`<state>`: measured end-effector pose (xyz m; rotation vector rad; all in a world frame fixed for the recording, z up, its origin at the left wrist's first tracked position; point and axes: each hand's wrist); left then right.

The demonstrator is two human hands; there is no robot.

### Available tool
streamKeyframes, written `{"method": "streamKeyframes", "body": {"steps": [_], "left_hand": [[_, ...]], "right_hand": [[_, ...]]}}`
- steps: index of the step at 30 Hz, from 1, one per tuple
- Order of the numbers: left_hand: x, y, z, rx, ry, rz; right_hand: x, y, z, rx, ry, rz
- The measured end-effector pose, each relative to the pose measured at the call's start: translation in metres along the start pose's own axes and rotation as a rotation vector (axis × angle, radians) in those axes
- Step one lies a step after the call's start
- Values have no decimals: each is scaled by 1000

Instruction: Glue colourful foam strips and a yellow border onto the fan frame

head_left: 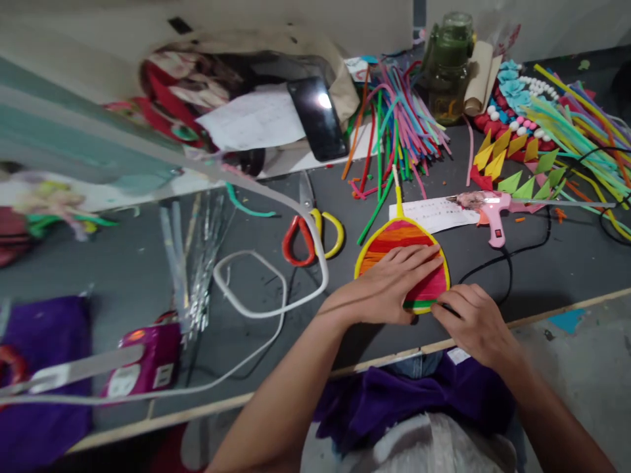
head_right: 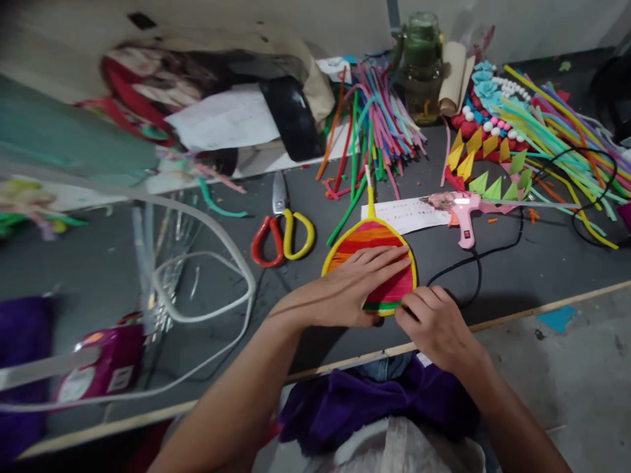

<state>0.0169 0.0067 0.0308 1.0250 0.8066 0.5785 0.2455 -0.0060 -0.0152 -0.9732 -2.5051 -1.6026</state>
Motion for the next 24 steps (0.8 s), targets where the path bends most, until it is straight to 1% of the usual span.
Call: {"method": "streamKeyframes", "body": {"steps": [2,6,9,12,15,20,24], "left_hand": [[3,6,-2,33,-30,-46],[10,15,-6,132,-95,-159],[14,19,-7,176,-121,-197],[17,20,-9,182,-143,-196],[19,21,-13,162,-161,-180],[23,16,-22,101,-192,-105],[25,10,-27,23,-194,-36]], "right_hand": [[1,-2,-1,-7,10,7],[1,-3,-1,-24,25,60],[2,-3,0,-40,35,56],[3,-4,-2,-63,47,51],[5,-6,-5,-75,41,74],[7,-9,-12,-52,19,119],[9,-12,-16,-27,42,121]]}}
Point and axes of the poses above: each hand's wrist, its own x-axis towards the middle knuckle, its own y-axis out of the back of the hand, z = x × y, and after that the axes turned 14 degrees about x, right-handed
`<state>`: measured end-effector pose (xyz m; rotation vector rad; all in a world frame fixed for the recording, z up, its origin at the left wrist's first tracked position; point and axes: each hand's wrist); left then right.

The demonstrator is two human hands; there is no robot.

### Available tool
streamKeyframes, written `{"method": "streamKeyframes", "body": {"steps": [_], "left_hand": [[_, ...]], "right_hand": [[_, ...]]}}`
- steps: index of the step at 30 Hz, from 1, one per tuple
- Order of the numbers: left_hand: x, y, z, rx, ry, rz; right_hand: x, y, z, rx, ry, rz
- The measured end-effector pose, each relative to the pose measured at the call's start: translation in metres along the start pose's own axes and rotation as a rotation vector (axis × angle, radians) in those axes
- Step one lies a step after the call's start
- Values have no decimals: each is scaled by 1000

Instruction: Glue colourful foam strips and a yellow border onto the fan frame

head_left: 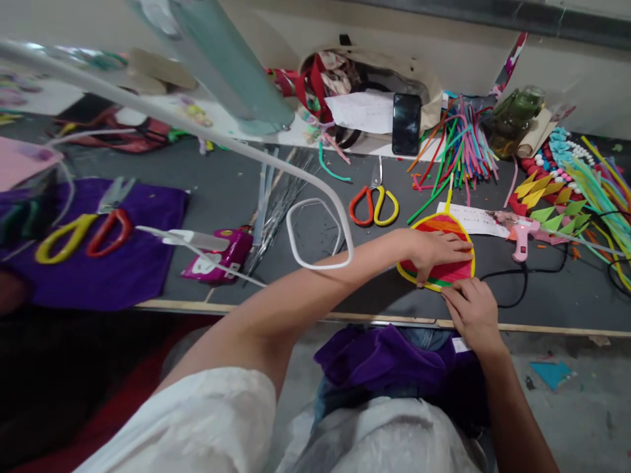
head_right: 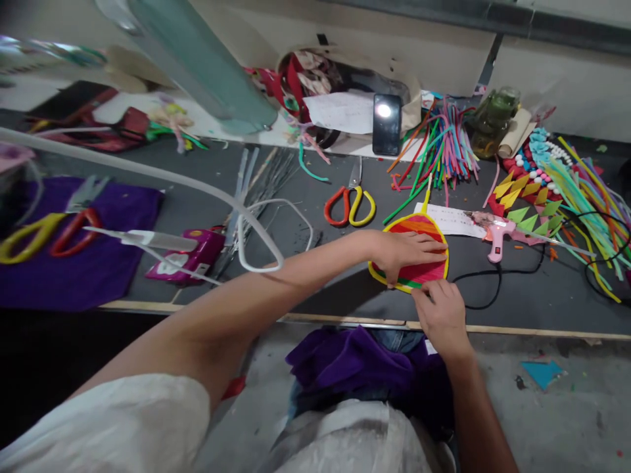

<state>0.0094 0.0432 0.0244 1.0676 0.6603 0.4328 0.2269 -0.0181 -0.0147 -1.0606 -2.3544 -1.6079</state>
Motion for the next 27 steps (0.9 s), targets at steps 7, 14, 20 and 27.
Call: {"method": "streamKeyframes", "body": {"steps": [7,14,20,27], "left_hand": [[-2,-7,-3,-27,-37,83],[-1,-5,-4,-69,-19,57],[-1,-1,-3,-82,-11,49],[-1,-3,-7,-154,-28,96]], "right_hand": [[-1,-5,-1,4,3,15],[6,-12,-7,38,-46,41],[9,-16,-7,67,-99,69],[8,-21,-6,67,-142,80]]}}
Point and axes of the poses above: each hand's wrist, its own x-axis towards the middle knuckle, its own y-axis out of the back of the hand, z = x × y, and after that the axes turned 14 degrees about x, right-handed
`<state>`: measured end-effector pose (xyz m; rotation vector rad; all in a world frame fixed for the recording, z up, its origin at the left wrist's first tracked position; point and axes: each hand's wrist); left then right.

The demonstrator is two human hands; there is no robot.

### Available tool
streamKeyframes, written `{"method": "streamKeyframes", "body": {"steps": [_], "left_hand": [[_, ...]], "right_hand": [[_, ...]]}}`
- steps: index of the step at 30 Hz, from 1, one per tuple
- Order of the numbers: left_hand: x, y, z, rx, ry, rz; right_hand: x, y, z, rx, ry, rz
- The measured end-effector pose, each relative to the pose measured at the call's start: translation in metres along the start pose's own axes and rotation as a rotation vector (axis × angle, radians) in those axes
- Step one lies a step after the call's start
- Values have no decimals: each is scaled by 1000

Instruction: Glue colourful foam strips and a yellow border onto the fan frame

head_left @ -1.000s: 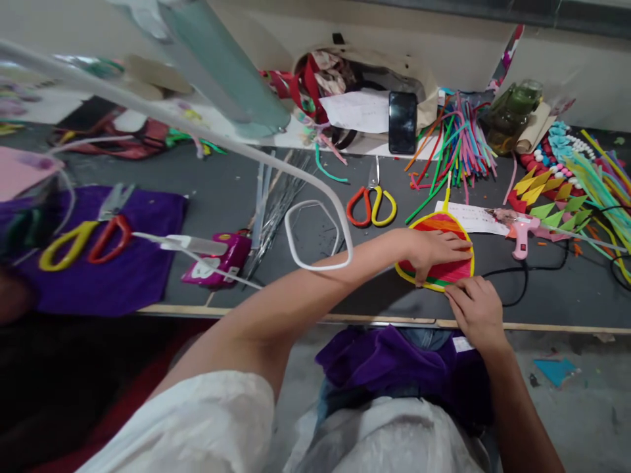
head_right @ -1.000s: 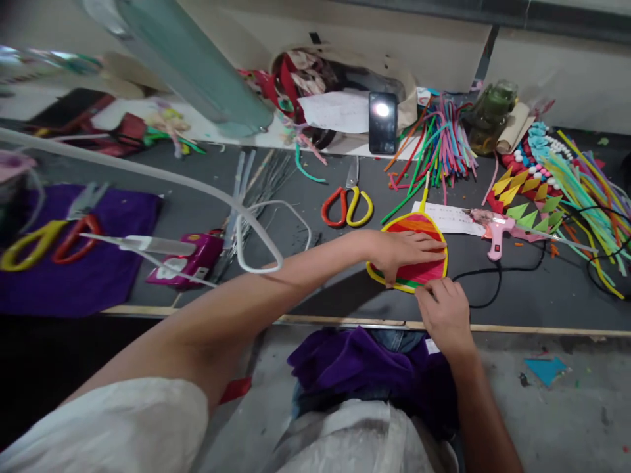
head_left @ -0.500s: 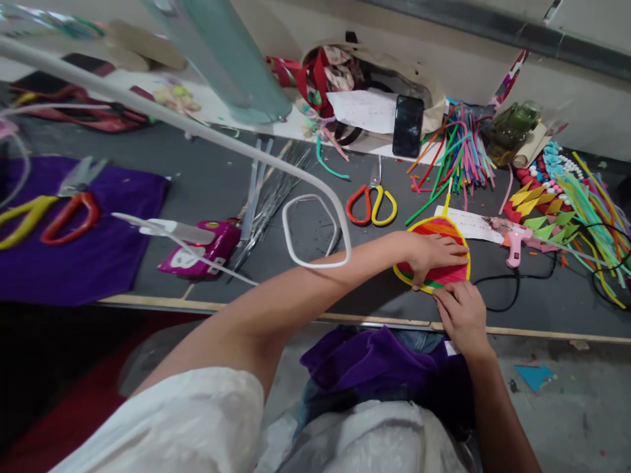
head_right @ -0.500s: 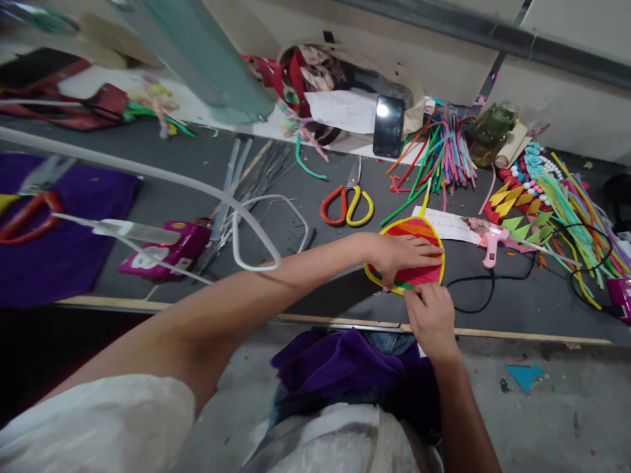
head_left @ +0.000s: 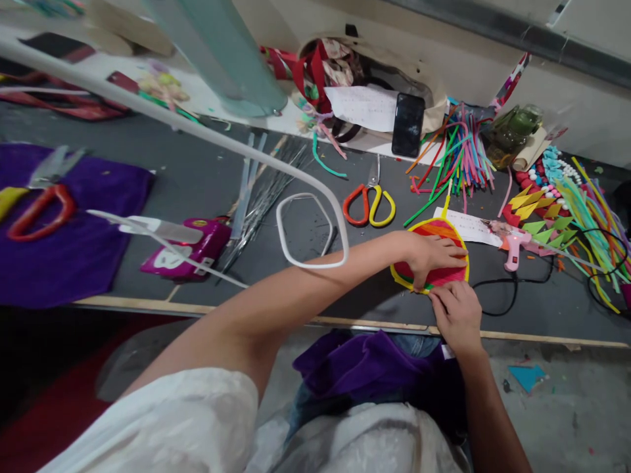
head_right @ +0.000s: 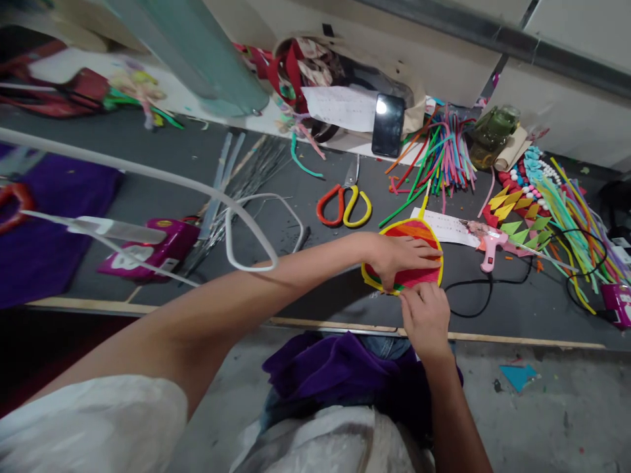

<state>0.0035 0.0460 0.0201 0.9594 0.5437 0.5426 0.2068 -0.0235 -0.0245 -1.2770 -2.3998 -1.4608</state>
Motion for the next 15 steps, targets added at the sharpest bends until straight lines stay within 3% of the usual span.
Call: {"method": "streamKeyframes", "body": {"steps": [7,15], "left_hand": [[-1,2,4,71,20,-49],[-1,0,1,35,22,-14]], "right_hand": [[-9,10,8,107,-12,10],[-16,26,21,71,-14,36]]}}
Point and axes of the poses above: each hand's wrist, its own x-axis towards the middle knuckle, its own y-axis out of the back of the hand, z = x × y, and after that the axes turned 14 degrees about x, right-handed
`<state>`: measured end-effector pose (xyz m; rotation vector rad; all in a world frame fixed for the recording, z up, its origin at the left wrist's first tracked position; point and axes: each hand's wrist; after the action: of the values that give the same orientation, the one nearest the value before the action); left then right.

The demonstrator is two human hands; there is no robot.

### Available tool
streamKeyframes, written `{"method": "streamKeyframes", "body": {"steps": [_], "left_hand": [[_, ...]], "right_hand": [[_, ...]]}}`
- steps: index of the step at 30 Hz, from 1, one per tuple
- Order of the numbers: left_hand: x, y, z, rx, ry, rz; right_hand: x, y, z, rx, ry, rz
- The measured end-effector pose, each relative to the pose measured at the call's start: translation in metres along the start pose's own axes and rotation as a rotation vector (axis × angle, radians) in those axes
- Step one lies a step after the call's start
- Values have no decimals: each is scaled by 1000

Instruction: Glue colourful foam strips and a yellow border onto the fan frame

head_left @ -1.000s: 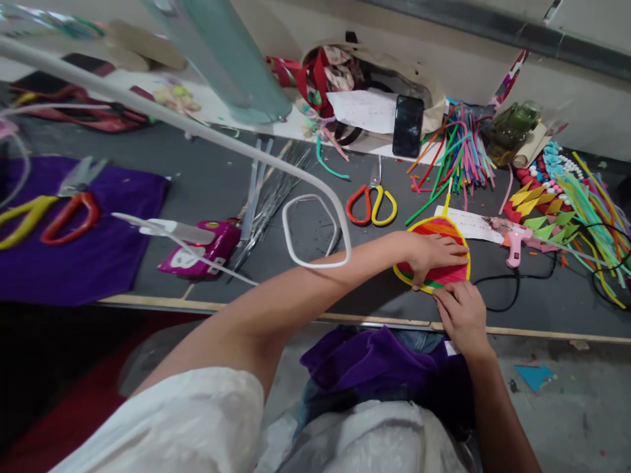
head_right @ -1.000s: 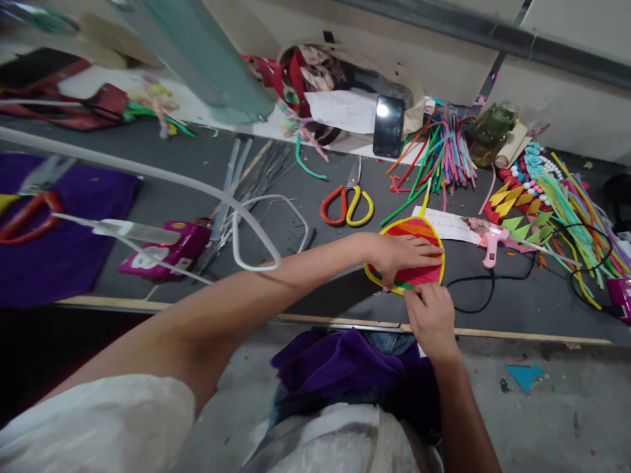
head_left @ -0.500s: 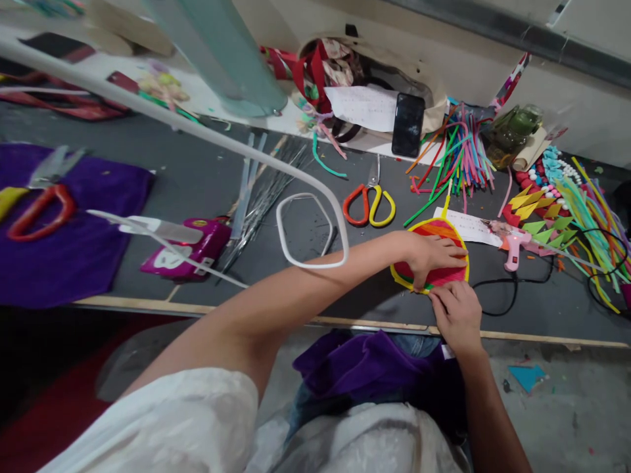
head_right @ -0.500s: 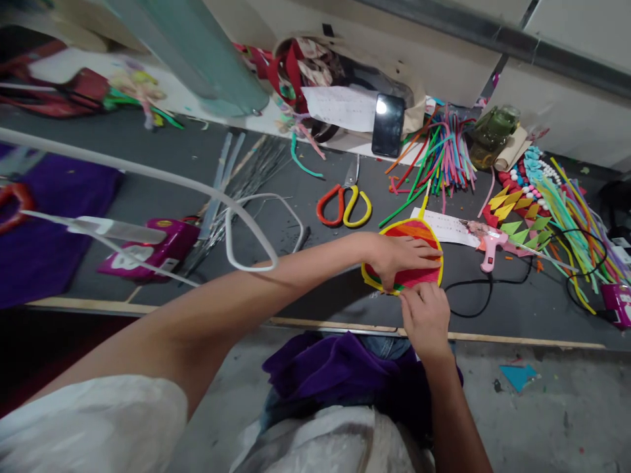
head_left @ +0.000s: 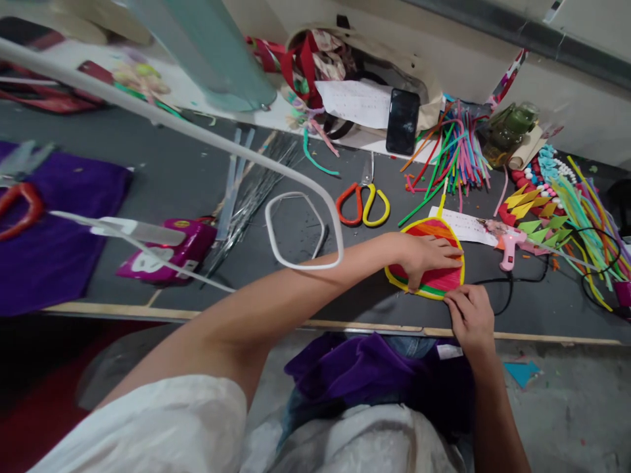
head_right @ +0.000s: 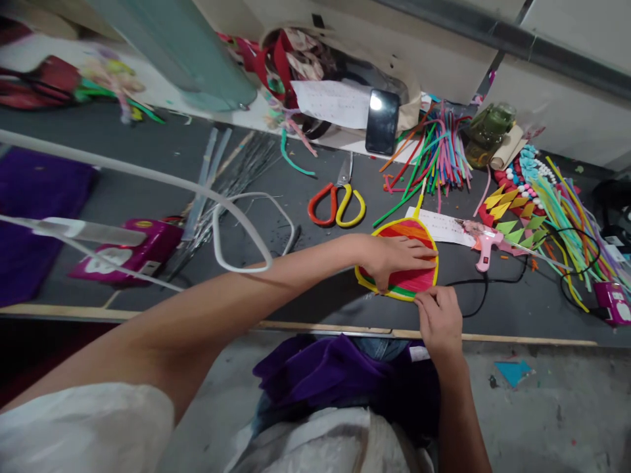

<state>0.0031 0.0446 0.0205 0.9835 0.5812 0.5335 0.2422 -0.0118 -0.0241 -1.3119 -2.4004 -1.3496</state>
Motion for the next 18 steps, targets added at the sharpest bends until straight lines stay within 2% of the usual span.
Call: {"method": "streamKeyframes", "body": {"steps": [6,11,18], "left_hand": [[-1,-3,-2,24,-34,40],[-2,2,3,68,-16,2],[-4,9,7,109,4,-40]], "right_hand": [[5,-3,2,-36,47,-56],[3,9,6,45,62,-54],[2,13,9,-32,21,-48]]}}
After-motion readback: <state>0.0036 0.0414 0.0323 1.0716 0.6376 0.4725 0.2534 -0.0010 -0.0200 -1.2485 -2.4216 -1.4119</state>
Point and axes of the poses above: each hand's wrist, its own x-axis towards the middle knuckle, its own y-axis out of the back of the hand, z = x × y, and after that the axes turned 14 degrees about x, right-handed
